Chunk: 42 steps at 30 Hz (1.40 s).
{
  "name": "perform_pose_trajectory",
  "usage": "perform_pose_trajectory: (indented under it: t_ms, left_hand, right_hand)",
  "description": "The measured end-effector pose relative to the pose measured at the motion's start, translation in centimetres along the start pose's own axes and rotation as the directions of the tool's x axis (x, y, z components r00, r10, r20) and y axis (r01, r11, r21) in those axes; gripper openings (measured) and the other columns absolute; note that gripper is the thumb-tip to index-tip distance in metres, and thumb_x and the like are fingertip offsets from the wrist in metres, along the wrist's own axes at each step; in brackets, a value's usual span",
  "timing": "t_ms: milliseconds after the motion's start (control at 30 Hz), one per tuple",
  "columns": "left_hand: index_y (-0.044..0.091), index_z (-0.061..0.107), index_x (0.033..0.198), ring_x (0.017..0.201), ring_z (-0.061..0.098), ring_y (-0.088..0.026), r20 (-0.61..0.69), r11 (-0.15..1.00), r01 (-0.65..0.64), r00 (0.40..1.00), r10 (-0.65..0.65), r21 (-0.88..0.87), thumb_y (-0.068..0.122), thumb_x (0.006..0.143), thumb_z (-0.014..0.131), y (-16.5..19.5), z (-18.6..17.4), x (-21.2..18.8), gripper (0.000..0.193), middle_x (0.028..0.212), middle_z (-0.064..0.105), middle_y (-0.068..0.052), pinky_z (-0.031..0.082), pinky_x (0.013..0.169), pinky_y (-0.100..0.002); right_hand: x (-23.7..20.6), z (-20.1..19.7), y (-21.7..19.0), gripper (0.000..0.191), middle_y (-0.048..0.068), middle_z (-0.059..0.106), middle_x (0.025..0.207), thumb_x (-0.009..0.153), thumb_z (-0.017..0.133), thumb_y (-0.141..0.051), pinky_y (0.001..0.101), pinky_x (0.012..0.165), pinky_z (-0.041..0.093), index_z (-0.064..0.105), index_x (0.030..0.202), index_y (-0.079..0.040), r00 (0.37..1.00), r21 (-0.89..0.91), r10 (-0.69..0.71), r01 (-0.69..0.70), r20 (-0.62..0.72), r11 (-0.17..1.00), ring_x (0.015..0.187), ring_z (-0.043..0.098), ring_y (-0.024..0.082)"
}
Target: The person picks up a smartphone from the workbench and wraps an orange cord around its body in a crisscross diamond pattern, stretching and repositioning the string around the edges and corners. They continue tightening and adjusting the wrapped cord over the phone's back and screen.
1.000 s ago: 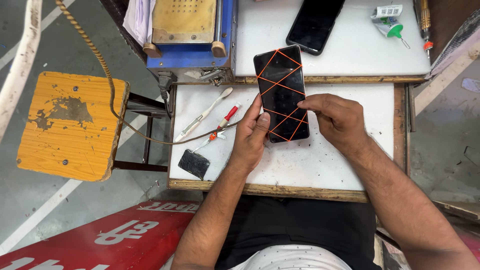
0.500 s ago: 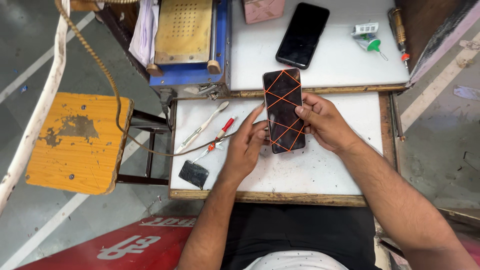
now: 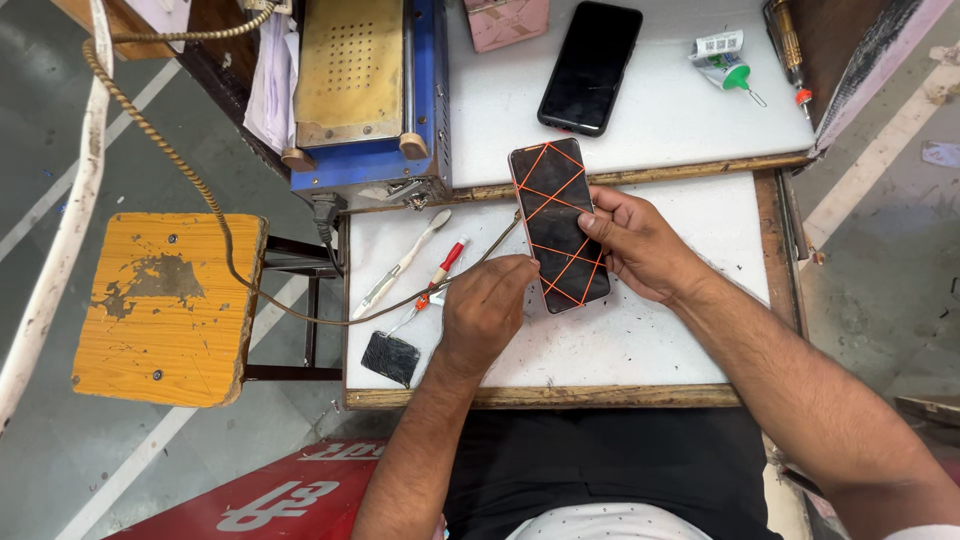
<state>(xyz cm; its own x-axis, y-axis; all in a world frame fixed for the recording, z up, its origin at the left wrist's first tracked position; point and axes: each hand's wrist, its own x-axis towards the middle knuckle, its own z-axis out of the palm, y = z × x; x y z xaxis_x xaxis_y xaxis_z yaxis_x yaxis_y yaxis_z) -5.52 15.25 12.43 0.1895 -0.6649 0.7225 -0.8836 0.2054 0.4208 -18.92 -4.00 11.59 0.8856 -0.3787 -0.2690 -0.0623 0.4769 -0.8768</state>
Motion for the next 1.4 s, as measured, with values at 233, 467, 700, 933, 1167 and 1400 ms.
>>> perform_pose_trajectory:
  t_ms: [233, 467, 700, 933, 1167, 1400]
  left_hand:
    - [0.002, 0.066, 0.112, 0.094, 0.076, -0.022, -0.094, 0.986, 0.149, 0.983, -0.157, -0.079, 0.004, 0.101, 0.072, -1.2, 2.1, -2.2, 0.012, 0.101, 0.075, -0.012, 0.065, 0.077, -0.033]
    - [-0.003, 0.050, 0.145, 0.086, 0.068, -0.015, 0.442, 0.363, 0.694, 0.693, -0.569, -0.622, 0.027, 0.109, 0.057, -2.5, 3.6, -3.6, 0.047, 0.098, 0.073, -0.014, 0.057, 0.072, -0.029]
    - [-0.001, 0.043, 0.138, 0.092, 0.074, -0.018, 0.441, 0.093, 0.609, 0.664, -0.604, -0.788, 0.026, 0.108, 0.056, -2.6, 2.8, -2.8, 0.043, 0.108, 0.073, -0.013, 0.066, 0.076, -0.036]
    - [0.002, 0.039, 0.141, 0.095, 0.074, -0.019, 0.379, 0.043, 0.515, 0.682, -0.625, -0.856, 0.028, 0.107, 0.056, -2.9, 1.5, -2.3, 0.046, 0.110, 0.073, -0.013, 0.065, 0.077, -0.037]
    - [0.002, 0.038, 0.141, 0.091, 0.075, -0.020, 0.364, 0.077, 0.515, 0.697, -0.618, -0.854, 0.030, 0.108, 0.055, -3.2, 1.4, -2.5, 0.046, 0.106, 0.074, -0.015, 0.066, 0.076, -0.037]
    - [0.001, 0.039, 0.141, 0.091, 0.075, -0.020, 0.348, 0.127, 0.531, 0.698, -0.626, -0.838, 0.030, 0.108, 0.054, -3.5, 1.5, -2.8, 0.047, 0.103, 0.074, -0.015, 0.067, 0.076, -0.037]
  right_hand:
    - [-0.1, -0.4, 0.6, 0.050, 0.018, 0.072, 0.114, 0.105, 0.055, -0.018, 0.0309, 0.078, 0.065, 0.045, 0.149, 0.002, 0.997, -0.083, -0.077, 0.078, 0.011, 0.993, 0.097, 0.073, 0.015]
    - [-0.6, -0.7, 0.9, 0.044, 0.009, 0.070, 0.106, 0.105, 0.053, -0.022, 0.0311, 0.088, 0.062, 0.051, 0.144, -0.002, 0.989, -0.259, -0.149, 0.144, 0.002, 0.955, 0.098, 0.070, 0.012]
    - [-0.9, -0.1, 1.7, 0.025, 0.011, 0.070, 0.111, 0.109, 0.057, -0.023, 0.0307, 0.089, 0.068, 0.059, 0.124, -0.004, 0.889, -0.326, -0.448, 0.397, -0.095, 0.858, 0.103, 0.074, 0.016]
    - [-1.0, 0.9, 2.3, 0.029, 0.011, 0.075, 0.105, 0.090, 0.075, -0.011, 0.0277, 0.088, 0.067, 0.065, 0.116, -0.003, 0.871, -0.538, -0.472, 0.465, 0.136, 0.703, 0.100, 0.076, 0.016]
    - [-0.9, 0.5, 3.2, 0.024, 0.010, 0.076, 0.101, 0.090, 0.079, -0.016, 0.0251, 0.079, 0.068, 0.068, 0.107, -0.004, 0.815, -0.596, -0.564, 0.520, 0.132, 0.612, 0.093, 0.076, 0.014]
    - [-0.6, 0.5, 3.1, 0.020, 0.010, 0.076, 0.100, 0.090, 0.079, -0.014, 0.0252, 0.079, 0.068, 0.068, 0.104, -0.004, 0.807, -0.647, -0.570, 0.518, 0.153, 0.559, 0.094, 0.077, 0.015]
